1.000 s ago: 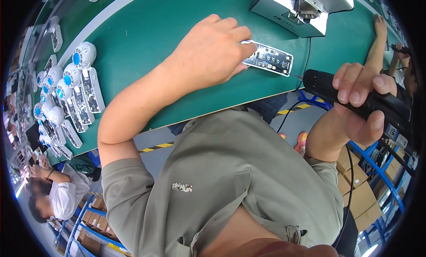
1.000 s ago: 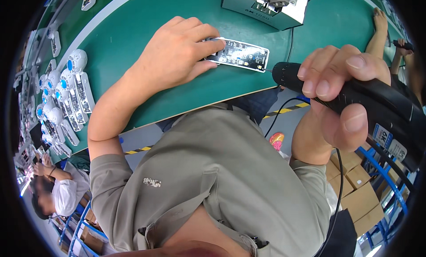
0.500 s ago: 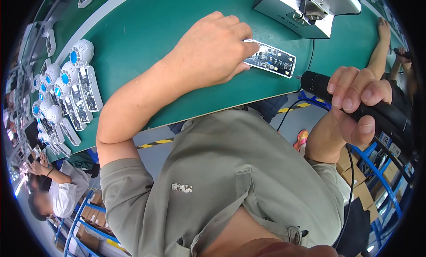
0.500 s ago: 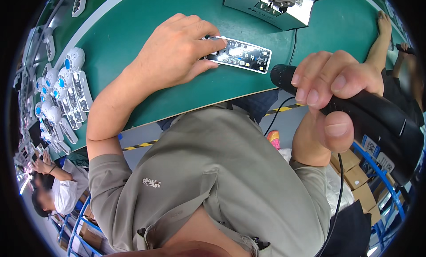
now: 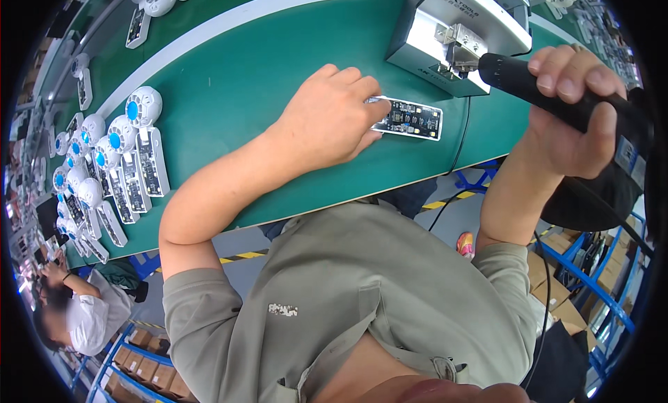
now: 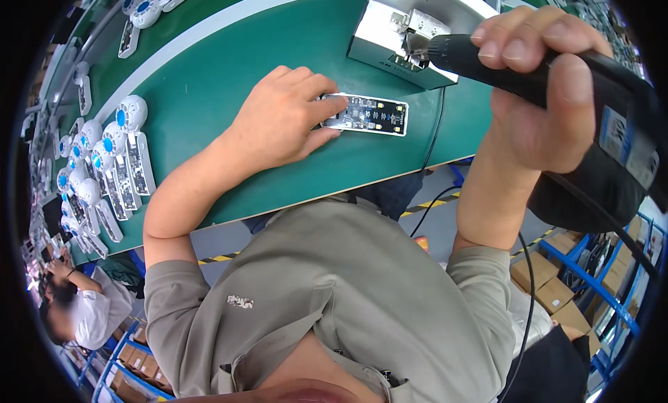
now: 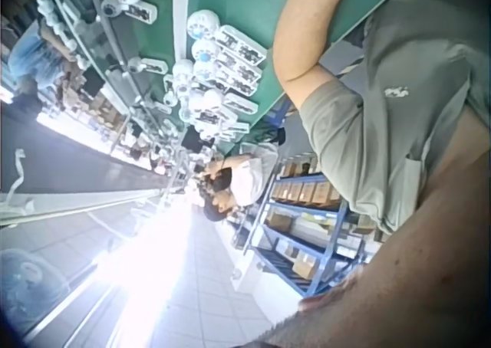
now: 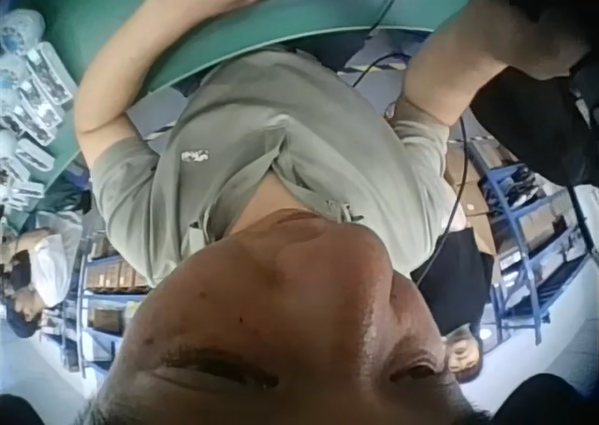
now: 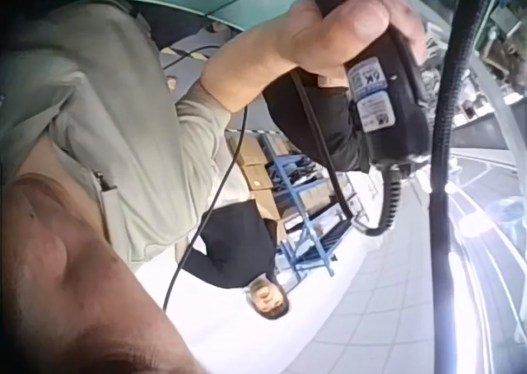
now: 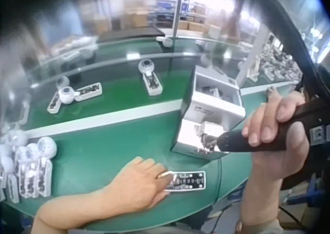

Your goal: Assembling electronic components onto a printed circuit board at a production line station.

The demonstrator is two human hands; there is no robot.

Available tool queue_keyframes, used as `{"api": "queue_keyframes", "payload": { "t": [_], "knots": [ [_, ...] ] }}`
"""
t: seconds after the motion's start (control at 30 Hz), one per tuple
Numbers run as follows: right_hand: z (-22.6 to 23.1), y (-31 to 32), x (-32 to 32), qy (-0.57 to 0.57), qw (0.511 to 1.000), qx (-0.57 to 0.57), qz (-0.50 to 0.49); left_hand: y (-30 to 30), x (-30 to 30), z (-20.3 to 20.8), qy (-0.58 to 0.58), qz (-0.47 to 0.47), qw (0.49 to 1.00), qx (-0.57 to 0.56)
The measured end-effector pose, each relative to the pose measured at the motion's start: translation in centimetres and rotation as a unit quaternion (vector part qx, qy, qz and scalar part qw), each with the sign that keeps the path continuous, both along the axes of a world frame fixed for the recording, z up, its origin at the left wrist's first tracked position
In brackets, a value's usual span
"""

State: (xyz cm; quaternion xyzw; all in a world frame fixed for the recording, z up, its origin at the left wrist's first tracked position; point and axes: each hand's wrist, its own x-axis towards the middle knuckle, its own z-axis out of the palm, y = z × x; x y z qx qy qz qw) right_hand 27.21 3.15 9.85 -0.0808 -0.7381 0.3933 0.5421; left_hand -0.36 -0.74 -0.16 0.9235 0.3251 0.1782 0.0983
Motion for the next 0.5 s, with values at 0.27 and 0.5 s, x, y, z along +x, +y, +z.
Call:
{"api": "queue_keyframes", "payload": {
  "t": [0.27,0.5],
  "knots": [
    [0.0,0.5,-1.6,-0.036,0.998,-0.046,0.034,0.3,-0.1,0.1,0.008,-0.001,1.0,-0.019],
    [-1.8,-2.8,-4.0,0.005,0.985,-0.14,0.097,0.4,0.1,0.0,0.041,0.001,0.999,-0.011]
  ]
}}
